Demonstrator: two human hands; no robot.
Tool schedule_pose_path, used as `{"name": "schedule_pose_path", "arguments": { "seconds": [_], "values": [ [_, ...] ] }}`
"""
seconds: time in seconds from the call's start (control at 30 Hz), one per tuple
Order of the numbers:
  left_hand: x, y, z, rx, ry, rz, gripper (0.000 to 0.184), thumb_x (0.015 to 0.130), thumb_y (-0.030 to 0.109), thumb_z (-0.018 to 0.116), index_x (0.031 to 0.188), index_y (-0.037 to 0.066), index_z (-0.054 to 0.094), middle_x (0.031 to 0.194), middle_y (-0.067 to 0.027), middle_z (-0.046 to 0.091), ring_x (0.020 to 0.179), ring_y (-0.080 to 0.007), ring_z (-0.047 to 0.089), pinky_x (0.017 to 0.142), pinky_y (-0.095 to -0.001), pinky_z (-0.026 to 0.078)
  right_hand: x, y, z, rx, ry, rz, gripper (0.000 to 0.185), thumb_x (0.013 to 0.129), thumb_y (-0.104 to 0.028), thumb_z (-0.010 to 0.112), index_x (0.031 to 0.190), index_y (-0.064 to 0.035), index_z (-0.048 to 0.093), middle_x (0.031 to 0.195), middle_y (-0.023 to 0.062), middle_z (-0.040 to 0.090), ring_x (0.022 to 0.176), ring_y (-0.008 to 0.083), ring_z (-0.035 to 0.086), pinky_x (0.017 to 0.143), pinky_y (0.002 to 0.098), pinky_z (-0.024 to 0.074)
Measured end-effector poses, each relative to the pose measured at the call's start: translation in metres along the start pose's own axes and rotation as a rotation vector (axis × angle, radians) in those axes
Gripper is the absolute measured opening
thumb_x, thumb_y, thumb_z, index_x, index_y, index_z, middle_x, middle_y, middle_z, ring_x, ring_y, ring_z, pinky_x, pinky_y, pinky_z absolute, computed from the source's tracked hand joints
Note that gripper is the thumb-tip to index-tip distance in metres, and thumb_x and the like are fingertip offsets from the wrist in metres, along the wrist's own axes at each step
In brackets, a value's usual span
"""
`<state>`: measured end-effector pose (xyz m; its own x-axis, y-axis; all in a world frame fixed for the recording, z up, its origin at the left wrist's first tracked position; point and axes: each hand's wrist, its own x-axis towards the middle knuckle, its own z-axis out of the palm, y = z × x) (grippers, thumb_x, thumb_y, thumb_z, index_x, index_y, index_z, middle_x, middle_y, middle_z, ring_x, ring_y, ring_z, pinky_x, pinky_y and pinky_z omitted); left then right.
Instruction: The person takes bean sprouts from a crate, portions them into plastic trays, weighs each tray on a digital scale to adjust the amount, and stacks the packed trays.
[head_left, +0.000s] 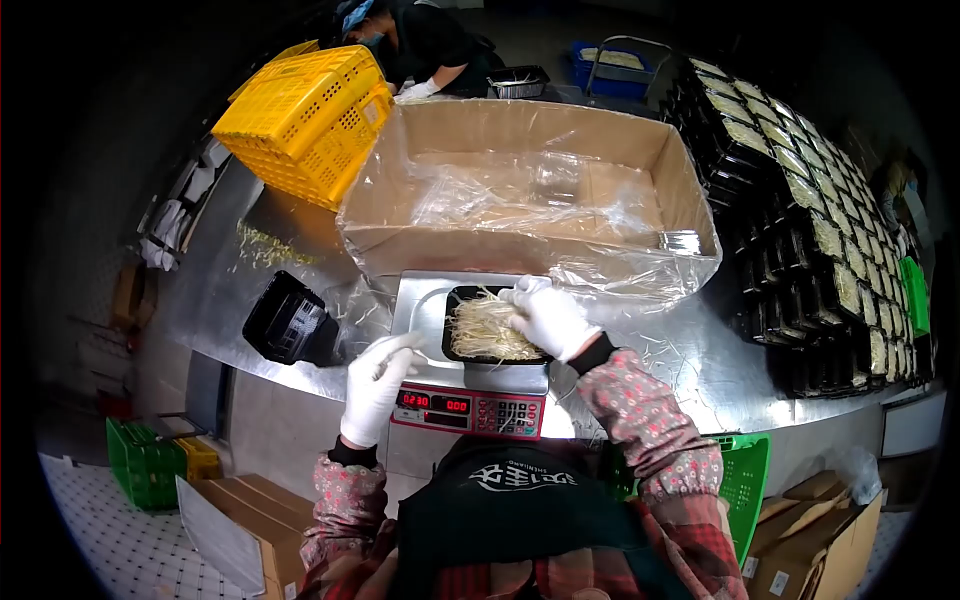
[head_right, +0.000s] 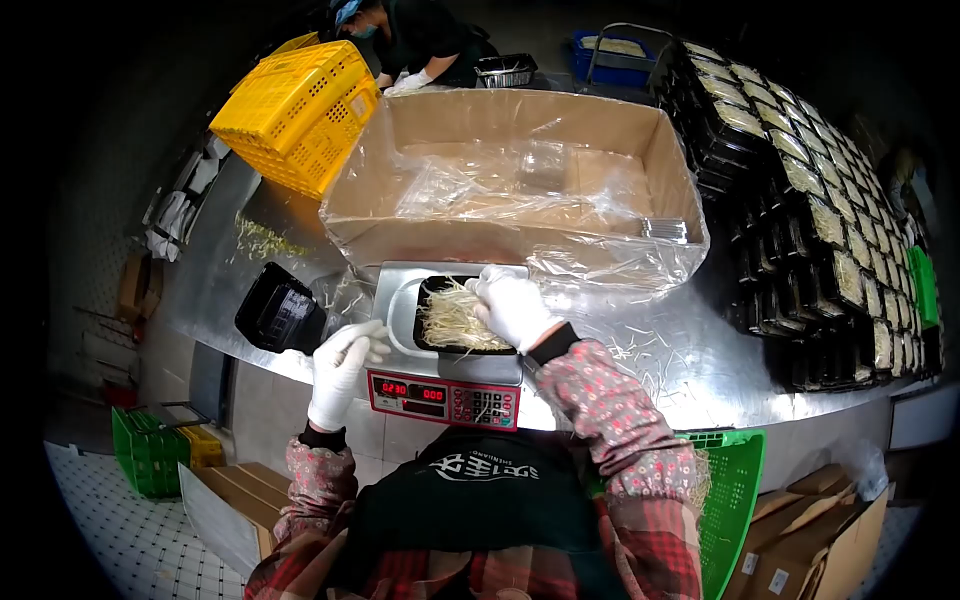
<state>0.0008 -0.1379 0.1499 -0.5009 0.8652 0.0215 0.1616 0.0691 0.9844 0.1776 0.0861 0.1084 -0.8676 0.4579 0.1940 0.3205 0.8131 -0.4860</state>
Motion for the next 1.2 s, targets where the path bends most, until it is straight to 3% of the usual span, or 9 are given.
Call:
{"name": "schedule_pose_path", "arguments": {
  "seconds": [0.27,0.43,0.5,0.63,0.8,0.93,1.0,1.07,1.2],
  "values": [
    [0.005,-0.002,-0.053,0.174,0.124,0.116,0.039,0.091,0.006,0.059,0.128,-0.002,0.056,0.121,-0.0092,0.058,0.097,-0.0087,0.059,0.085,-0.0218,0.047,-0.020,0.027,-0.036,0.221,-0.034,0.044,0.053,0.080,-0.015,0.068,0.128,0.0026,0.054,0.123,0.0224,0.060,0.108,0.0304,0.062,0.094,0.0356,0.0487],
    [0.052,-0.006,-0.030,0.559,-0.070,0.393,0.042,0.093,0.008,0.053,0.133,-0.006,0.048,0.135,-0.0207,0.051,0.129,-0.0291,0.047,0.107,-0.0350,0.036,-0.032,0.027,-0.054,0.552,0.234,0.266,0.047,0.090,-0.013,0.065,0.132,0.0041,0.051,0.122,0.0180,0.062,0.107,0.0187,0.063,0.090,0.0285,0.0500],
    [0.076,-0.010,0.007,0.678,-0.168,0.529,0.044,0.095,0.012,0.051,0.135,-0.005,0.046,0.139,-0.0225,0.047,0.132,-0.0352,0.042,0.111,-0.0383,0.031,-0.029,0.019,-0.028,0.730,0.306,0.236,0.052,0.092,-0.018,0.065,0.136,0.0040,0.047,0.129,0.0206,0.057,0.117,0.0230,0.058,0.098,0.0320,0.0460],
    [0.092,-0.059,0.075,0.980,-0.340,0.653,0.057,0.088,0.018,0.054,0.140,-0.001,0.041,0.145,-0.0202,0.041,0.137,-0.0353,0.035,0.113,-0.0471,0.028,-0.036,-0.007,0.036,0.230,0.273,0.062,0.072,0.094,-0.033,0.060,0.146,0.0050,0.027,0.145,0.0310,0.035,0.139,0.0389,0.032,0.114,0.0408,0.0265],
    [0.083,-0.101,0.098,1.041,-0.338,0.660,0.064,0.084,0.029,0.052,0.140,0.001,0.040,0.144,-0.0180,0.041,0.134,-0.0390,0.035,0.109,-0.0544,0.027,-0.021,-0.017,0.074,0.231,-0.017,0.390,0.095,0.093,-0.058,0.046,0.146,0.0128,0.010,0.148,0.0384,0.019,0.139,0.0541,0.014,0.116,0.0508,0.0154],
    [0.082,-0.091,0.097,1.037,-0.338,0.673,0.060,0.089,0.030,0.055,0.139,0.000,0.041,0.142,-0.0196,0.041,0.131,-0.0397,0.038,0.107,-0.0544,0.029,-0.020,-0.008,0.018,0.668,-0.091,0.418,0.095,0.094,-0.059,0.045,0.147,0.0108,0.009,0.151,0.0350,0.017,0.145,0.0382,0.017,0.117,0.0357,0.0156],
    [0.079,-0.082,0.097,0.996,-0.339,0.652,0.058,0.089,0.029,0.057,0.138,0.001,0.042,0.141,-0.0198,0.042,0.129,-0.0402,0.039,0.106,-0.0538,0.030,-0.029,0.003,0.001,0.451,0.067,0.368,0.079,0.098,-0.048,0.046,0.146,0.0095,0.021,0.148,0.0298,0.032,0.138,0.0308,0.035,0.113,0.0327,0.0271],
    [0.077,-0.080,0.099,0.990,-0.331,0.628,0.059,0.088,0.028,0.058,0.138,0.001,0.041,0.141,-0.0194,0.042,0.129,-0.0394,0.039,0.106,-0.0543,0.030,-0.039,0.011,-0.027,0.873,0.017,0.308,0.038,0.102,-0.029,0.048,0.113,0.0041,0.063,0.102,0.0105,0.068,0.098,0.0145,0.060,0.087,0.0267,0.0475],
    [0.078,-0.087,0.097,1.055,-0.362,0.625,0.067,0.084,0.024,0.059,0.142,0.001,0.037,0.144,-0.0192,0.039,0.133,-0.0378,0.036,0.109,-0.0533,0.028,-0.038,0.009,0.014,0.141,-0.279,-0.029,0.038,0.097,-0.031,0.045,0.083,-0.0029,0.066,0.079,0.0215,0.066,0.078,0.0373,0.064,0.074,0.0449,0.0506]
  ]
}}
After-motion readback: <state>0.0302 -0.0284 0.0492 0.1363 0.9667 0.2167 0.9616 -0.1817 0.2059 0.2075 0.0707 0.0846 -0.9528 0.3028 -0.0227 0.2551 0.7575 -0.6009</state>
